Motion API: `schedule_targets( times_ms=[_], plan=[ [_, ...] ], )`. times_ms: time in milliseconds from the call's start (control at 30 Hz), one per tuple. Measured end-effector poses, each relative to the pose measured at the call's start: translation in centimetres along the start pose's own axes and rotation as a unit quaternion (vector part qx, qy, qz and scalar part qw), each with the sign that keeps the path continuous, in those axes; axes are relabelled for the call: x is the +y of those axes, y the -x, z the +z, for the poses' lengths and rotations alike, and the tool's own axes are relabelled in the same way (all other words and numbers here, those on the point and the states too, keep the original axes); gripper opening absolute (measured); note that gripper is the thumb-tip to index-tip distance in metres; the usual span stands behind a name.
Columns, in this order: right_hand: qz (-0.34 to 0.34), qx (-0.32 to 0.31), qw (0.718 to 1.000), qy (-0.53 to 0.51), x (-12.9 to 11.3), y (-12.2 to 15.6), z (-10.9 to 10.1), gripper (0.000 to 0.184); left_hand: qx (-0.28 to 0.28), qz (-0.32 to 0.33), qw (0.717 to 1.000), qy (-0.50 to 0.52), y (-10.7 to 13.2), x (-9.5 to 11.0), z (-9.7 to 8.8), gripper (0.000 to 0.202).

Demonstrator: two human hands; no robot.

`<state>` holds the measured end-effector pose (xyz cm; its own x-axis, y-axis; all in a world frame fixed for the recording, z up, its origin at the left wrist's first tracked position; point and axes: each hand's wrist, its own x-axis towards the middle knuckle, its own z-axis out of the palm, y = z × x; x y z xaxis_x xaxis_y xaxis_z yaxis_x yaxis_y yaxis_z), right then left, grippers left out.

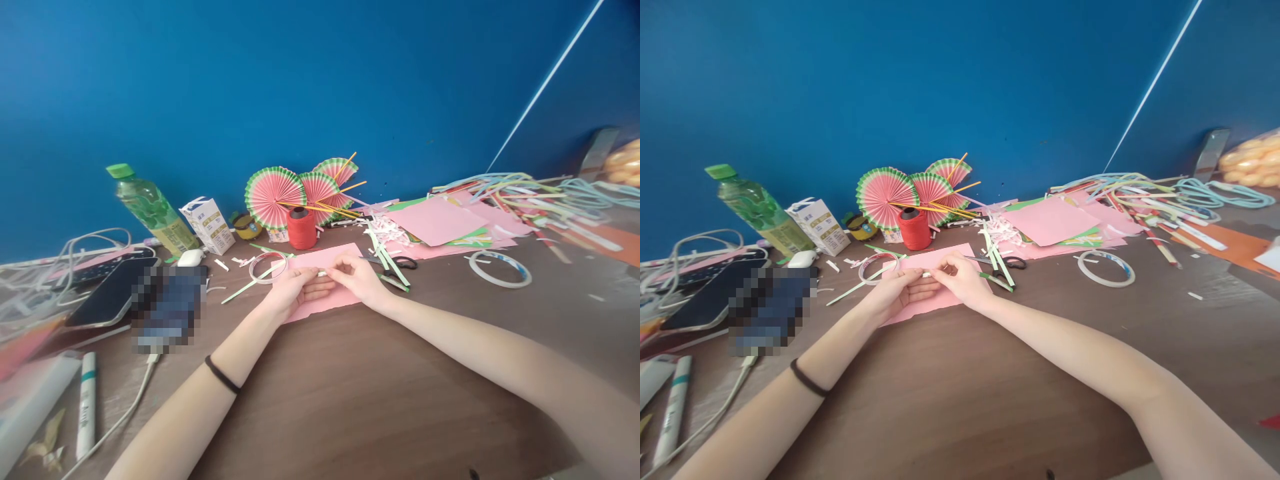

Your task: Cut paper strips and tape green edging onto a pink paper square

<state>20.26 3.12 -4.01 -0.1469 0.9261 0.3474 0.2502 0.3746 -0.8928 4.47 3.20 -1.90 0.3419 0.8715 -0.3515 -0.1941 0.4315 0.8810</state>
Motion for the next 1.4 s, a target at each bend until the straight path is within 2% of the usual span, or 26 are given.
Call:
schedule_targets(
  times_ms=[1400],
  plan=[
    [0.001,0.009,1.000,0.008,0.53,-0.10,0.07,0.013,0.005,0.000,1.000,-0.010,0.05,0.00,0.06,0.009]
  ],
)
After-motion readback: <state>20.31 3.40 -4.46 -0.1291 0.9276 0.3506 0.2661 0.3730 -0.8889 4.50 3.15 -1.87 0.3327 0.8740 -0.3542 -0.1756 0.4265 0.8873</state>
